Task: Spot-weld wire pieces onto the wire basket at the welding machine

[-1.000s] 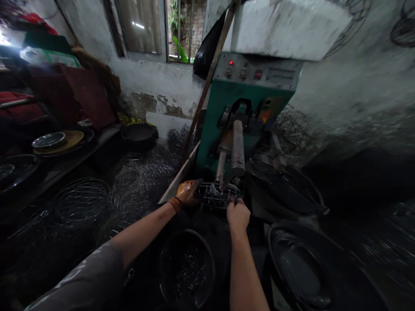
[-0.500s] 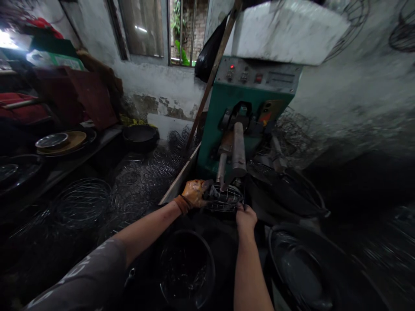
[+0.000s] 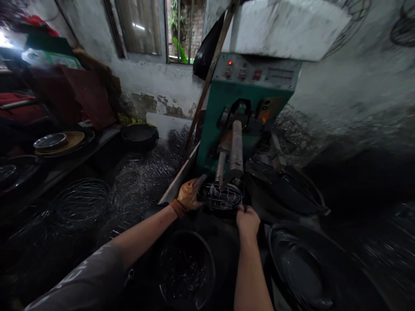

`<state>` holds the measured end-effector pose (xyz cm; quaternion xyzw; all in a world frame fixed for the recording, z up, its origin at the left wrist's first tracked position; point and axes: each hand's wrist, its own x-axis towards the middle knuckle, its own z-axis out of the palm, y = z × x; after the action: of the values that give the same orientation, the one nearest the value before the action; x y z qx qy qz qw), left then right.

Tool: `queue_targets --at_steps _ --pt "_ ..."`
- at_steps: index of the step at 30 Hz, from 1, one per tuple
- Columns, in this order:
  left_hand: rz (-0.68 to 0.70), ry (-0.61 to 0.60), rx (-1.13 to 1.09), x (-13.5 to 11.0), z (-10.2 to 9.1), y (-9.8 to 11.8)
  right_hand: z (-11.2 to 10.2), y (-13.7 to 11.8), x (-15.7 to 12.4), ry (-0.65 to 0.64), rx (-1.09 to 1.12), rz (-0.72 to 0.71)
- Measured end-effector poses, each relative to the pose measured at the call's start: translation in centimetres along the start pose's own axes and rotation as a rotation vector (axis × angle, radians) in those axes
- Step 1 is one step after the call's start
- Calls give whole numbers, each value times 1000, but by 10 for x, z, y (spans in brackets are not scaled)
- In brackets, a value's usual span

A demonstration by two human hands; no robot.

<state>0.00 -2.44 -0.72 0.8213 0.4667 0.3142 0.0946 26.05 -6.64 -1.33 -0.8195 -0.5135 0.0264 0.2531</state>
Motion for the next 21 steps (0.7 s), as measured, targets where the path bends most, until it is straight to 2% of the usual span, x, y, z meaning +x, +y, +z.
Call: queue_targets --at_steps 3,5,7,9,15,21 --pt "-192 -7 -63 -17 14 -22 -20 -26 -12 30 -104 -40" --pt "-276 -59 -100 -21 20 -32 -26 -50 -19 -43 -151 -101" --pt "-281 -80 -113 -20 21 -36 -24 -70 -23 -131 -178 -117" --pt "-243 -75 -85 -16 18 -35 -20 -79 -23 -168 -183 -107" --pt "-128 -97 77 -8 4 -22 -12 -57 -9 -103 -117 -74" --pt "-104 -154 111 -5 1 -11 -6 -47 -2 -65 -83 -27"
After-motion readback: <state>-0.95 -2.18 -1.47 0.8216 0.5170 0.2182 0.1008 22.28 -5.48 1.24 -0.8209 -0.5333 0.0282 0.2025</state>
